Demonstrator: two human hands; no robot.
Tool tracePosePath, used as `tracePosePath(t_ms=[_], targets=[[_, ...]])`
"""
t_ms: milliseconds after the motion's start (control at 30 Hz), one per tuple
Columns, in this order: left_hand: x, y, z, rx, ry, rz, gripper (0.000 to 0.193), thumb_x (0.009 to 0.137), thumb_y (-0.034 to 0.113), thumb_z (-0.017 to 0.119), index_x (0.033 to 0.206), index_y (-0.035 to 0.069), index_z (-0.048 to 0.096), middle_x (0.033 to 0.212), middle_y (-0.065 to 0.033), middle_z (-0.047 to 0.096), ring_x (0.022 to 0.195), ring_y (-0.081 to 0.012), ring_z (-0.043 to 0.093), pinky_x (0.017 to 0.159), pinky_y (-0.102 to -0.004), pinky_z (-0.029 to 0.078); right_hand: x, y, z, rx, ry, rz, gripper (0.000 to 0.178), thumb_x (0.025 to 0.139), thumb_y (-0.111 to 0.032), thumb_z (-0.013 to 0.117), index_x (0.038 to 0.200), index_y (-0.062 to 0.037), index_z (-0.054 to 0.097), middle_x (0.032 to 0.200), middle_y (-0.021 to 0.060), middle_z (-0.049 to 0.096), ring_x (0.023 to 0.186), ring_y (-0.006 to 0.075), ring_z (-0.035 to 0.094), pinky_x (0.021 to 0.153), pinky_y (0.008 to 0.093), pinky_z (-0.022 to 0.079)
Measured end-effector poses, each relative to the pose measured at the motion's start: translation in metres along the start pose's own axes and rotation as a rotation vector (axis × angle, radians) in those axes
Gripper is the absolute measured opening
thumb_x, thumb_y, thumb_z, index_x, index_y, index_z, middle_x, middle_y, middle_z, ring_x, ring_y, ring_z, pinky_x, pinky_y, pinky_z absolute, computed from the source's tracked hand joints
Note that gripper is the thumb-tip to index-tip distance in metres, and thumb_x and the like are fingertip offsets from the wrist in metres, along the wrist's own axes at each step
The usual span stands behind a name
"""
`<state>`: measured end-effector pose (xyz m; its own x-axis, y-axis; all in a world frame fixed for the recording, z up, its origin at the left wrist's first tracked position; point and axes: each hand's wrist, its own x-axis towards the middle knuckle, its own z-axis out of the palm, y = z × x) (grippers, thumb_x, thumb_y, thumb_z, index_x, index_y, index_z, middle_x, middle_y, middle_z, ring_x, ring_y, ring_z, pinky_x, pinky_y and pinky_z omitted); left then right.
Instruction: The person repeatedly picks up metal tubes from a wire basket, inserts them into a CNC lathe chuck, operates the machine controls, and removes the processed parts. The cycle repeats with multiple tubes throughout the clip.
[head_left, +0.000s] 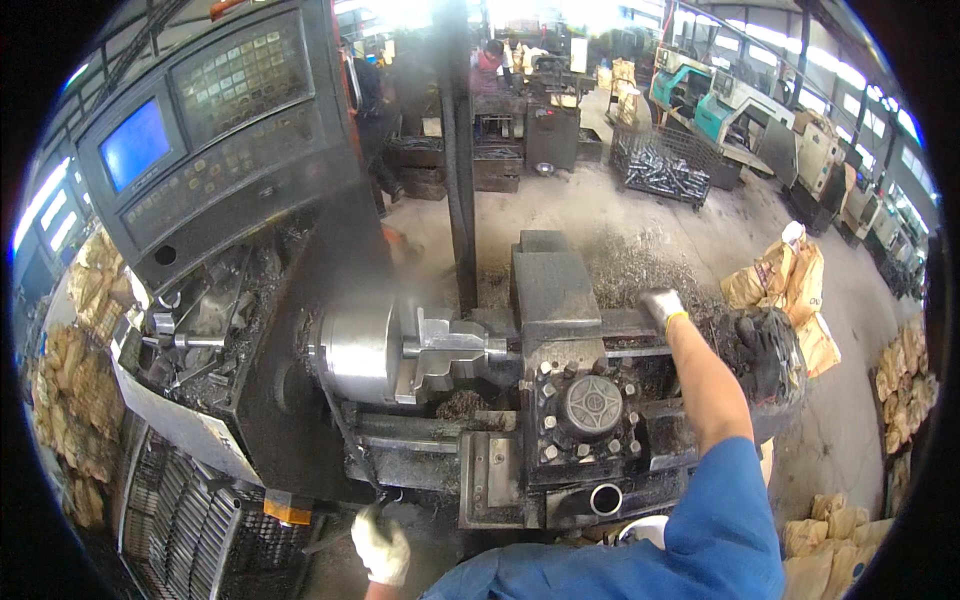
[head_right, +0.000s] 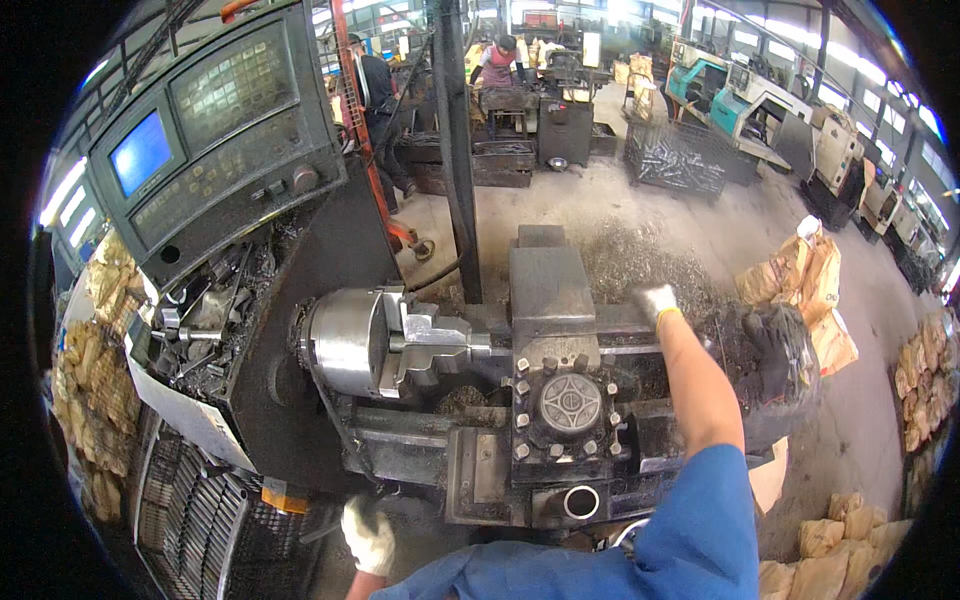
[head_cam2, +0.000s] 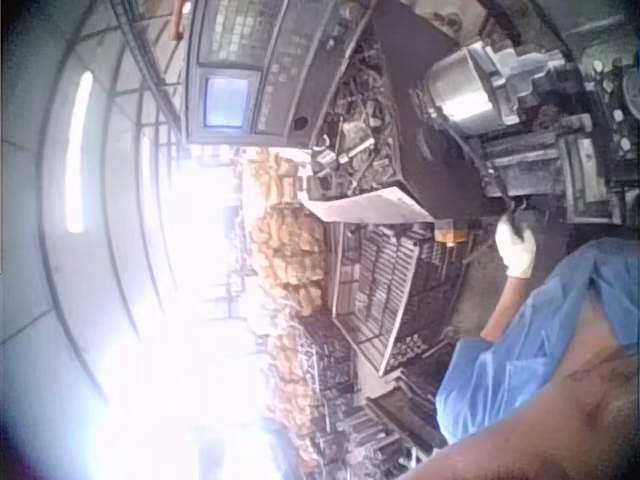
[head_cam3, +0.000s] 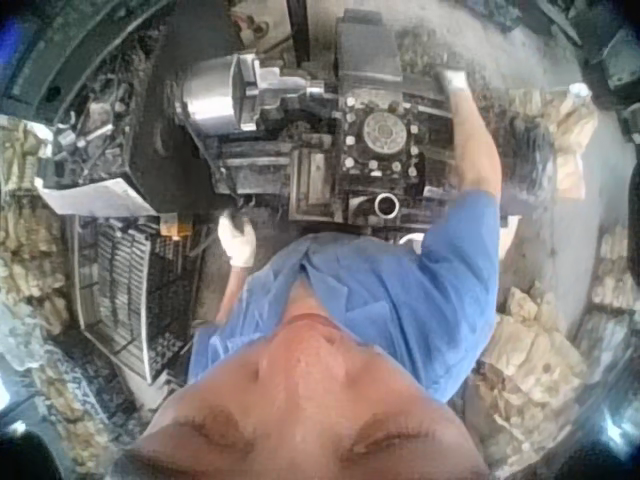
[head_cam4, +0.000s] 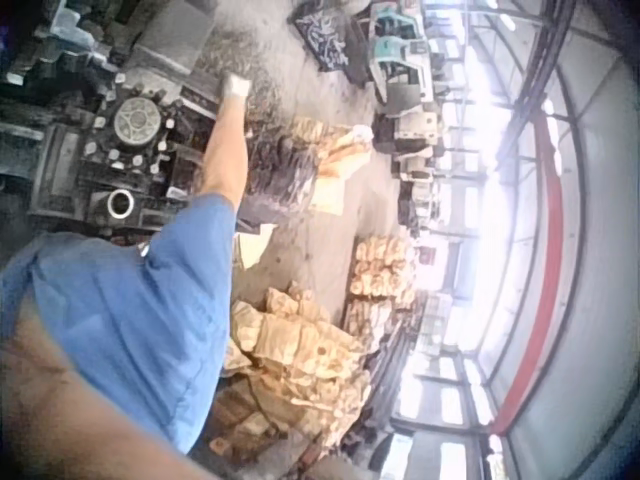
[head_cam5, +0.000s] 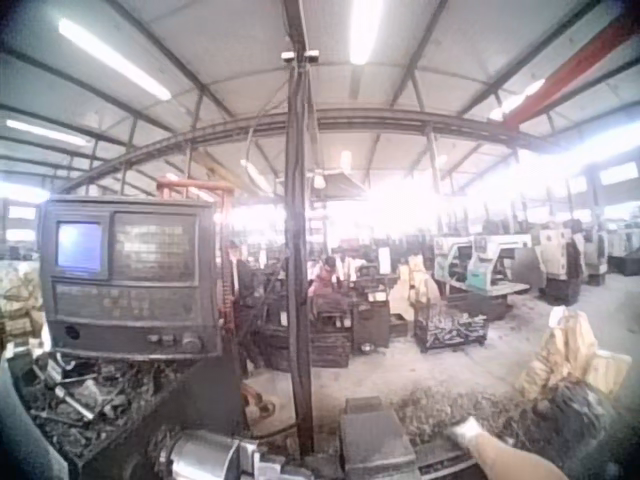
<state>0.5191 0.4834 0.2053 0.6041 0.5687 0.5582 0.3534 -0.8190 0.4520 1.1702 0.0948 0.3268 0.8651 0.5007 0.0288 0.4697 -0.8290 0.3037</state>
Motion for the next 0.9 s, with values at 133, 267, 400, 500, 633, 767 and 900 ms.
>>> tracePosePath(t_ms=[133, 267, 400, 500, 633, 767, 900], targets=[[0.172, 0.122, -0.004, -0.019, -0.108, 0.573, 0.062, 0.072, 0.011, 0.081, 0.132, 0.004, 0.066, 0.131, -0.0218, 0.062, 0.120, -0.0417, 0.062, 0.114, -0.0695, 0.038, -0.002, -0.112, -0.095, 0.951, -0.217, -0.482, 0.034, 0.092, -0.021, 0.079, 0.122, -0.0038, 0.078, 0.118, 0.0111, 0.079, 0.107, 0.0290, 0.075, 0.099, 0.0384, 0.059], [0.271, 0.188, 0.075, -0.051, -0.121, 0.882, 0.057, 0.079, 0.011, 0.077, 0.134, 0.003, 0.065, 0.134, -0.0264, 0.061, 0.127, -0.0447, 0.059, 0.110, -0.0643, 0.042, 0.021, -0.206, -0.125, 0.627, -0.395, -0.725, 0.044, 0.089, -0.046, 0.079, 0.102, -0.0038, 0.079, 0.084, 0.0139, 0.078, 0.071, 0.0255, 0.071, 0.065, 0.0426, 0.055], [0.294, 0.184, 0.136, 0.040, -0.182, 0.818, 0.060, 0.076, 0.021, 0.084, 0.132, 0.007, 0.066, 0.140, -0.0286, 0.059, 0.133, -0.0474, 0.056, 0.122, -0.0672, 0.034, 0.014, -0.274, -0.163, 0.537, -0.657, -0.707, 0.051, 0.088, -0.044, 0.086, 0.116, -0.0017, 0.078, 0.090, 0.0161, 0.080, 0.078, 0.0232, 0.071, 0.073, 0.0411, 0.059], [0.288, 0.184, 0.147, 0.094, -0.219, 0.763, 0.063, 0.075, 0.028, 0.086, 0.133, 0.010, 0.067, 0.142, -0.0284, 0.059, 0.136, -0.0479, 0.054, 0.124, -0.0678, 0.031, 0.026, -0.275, -0.126, 0.701, -0.791, -0.614, 0.040, 0.088, -0.036, 0.086, 0.110, -0.0028, 0.081, 0.092, 0.0108, 0.079, 0.076, 0.0213, 0.071, 0.069, 0.0391, 0.060], [0.290, 0.186, 0.141, 0.166, -0.336, 0.733, 0.068, 0.079, 0.034, 0.086, 0.141, 0.015, 0.066, 0.149, -0.0274, 0.058, 0.146, -0.0476, 0.048, 0.128, -0.0673, 0.026, 0.059, -0.241, -0.095, 0.790, -1.147, -0.559, 0.034, 0.089, -0.026, 0.087, 0.111, -0.0010, 0.082, 0.098, 0.0097, 0.080, 0.092, 0.0205, 0.074, 0.082, 0.0391, 0.062], [0.281, 0.179, 0.158, 0.125, -0.258, 0.758, 0.069, 0.078, 0.033, 0.085, 0.141, 0.014, 0.065, 0.150, -0.0294, 0.057, 0.146, -0.0493, 0.048, 0.128, -0.0683, 0.025, 0.055, -0.250, -0.097, 0.755, -0.883, -0.617, 0.033, 0.093, -0.019, 0.084, 0.117, 0.0010, 0.076, 0.102, 0.0110, 0.079, 0.092, 0.0187, 0.069, 0.082, 0.0396, 0.058], [0.287, 0.181, 0.145, 0.107, -0.342, 0.722, 0.068, 0.077, 0.030, 0.086, 0.138, 0.012, 0.065, 0.148, -0.0298, 0.058, 0.145, -0.0505, 0.049, 0.126, -0.0687, 0.027, 0.037, -0.242, -0.080, 0.829, -0.912, -0.610, 0.046, 0.091, -0.020, 0.087, 0.121, 0.0059, 0.064, 0.106, 0.0111, 0.074, 0.082, 0.0196, 0.065, 0.072, 0.0375, 0.058]])
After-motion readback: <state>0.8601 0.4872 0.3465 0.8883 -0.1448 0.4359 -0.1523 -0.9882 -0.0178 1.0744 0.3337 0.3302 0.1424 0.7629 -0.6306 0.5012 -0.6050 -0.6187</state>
